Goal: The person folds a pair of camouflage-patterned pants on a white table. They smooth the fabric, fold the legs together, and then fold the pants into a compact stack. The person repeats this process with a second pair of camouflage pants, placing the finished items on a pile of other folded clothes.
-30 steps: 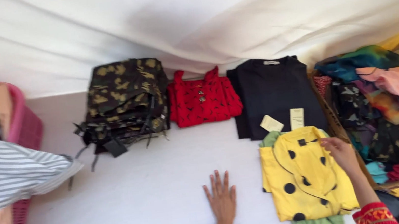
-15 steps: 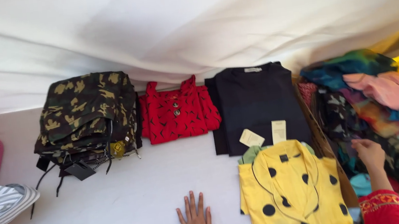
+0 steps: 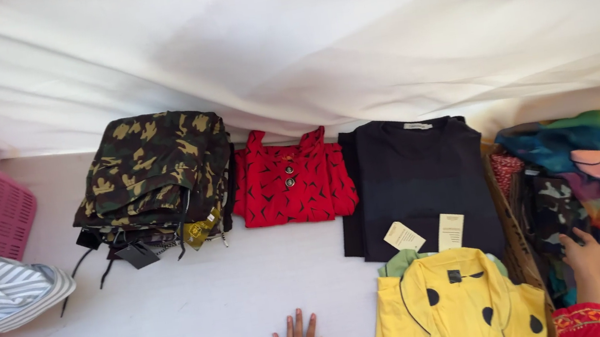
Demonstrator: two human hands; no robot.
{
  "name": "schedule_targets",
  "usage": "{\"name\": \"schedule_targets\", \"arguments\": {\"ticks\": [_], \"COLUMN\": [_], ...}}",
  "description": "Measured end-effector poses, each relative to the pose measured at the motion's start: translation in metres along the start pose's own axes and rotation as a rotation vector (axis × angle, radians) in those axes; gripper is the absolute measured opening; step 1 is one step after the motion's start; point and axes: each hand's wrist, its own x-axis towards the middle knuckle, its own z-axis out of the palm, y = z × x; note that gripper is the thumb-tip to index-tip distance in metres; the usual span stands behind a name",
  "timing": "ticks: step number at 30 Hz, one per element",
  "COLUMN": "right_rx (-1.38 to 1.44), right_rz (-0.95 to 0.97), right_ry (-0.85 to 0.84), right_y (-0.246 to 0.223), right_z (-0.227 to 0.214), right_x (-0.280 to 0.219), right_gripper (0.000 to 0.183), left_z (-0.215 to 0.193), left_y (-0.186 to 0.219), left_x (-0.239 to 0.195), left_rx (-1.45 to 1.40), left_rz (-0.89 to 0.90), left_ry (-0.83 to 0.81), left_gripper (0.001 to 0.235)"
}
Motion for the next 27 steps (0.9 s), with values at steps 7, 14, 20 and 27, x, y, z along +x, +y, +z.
{"name": "schedule_targets", "arguments": {"ticks": [7,14,20,27], "right_rx": [0.313,-0.122,0.373,0.529], "right_rz": [-0.027,-0.121,-0.030,-0.124], "right_ry": [0.061,0.202,0.063,-0.028], "right_y": [0.040,0.034,0.041,-0.137], "right_z": [0.040,0.028,0.003,-0.138], "right_x": [0.031,0.024,0.073,0.006], "right_gripper": [0.075,0.060,0.032,0.029], "left_z": [-0.010,-0.006,0.000,-0.015], "left_y": [-0.003,-0.002,-0.002,0.010], "left_x": [-0.005,-0.007,-0.010,0.000], "left_rx": [0.023,0.037,0.024,-0.015], "left_rz": [-0.005,0.000,0.002,-0.031], "left_ry": [-0.052,-0.096,-0.080,-0.058], "left_gripper": [0.058,0.057,0.056,0.057]}}
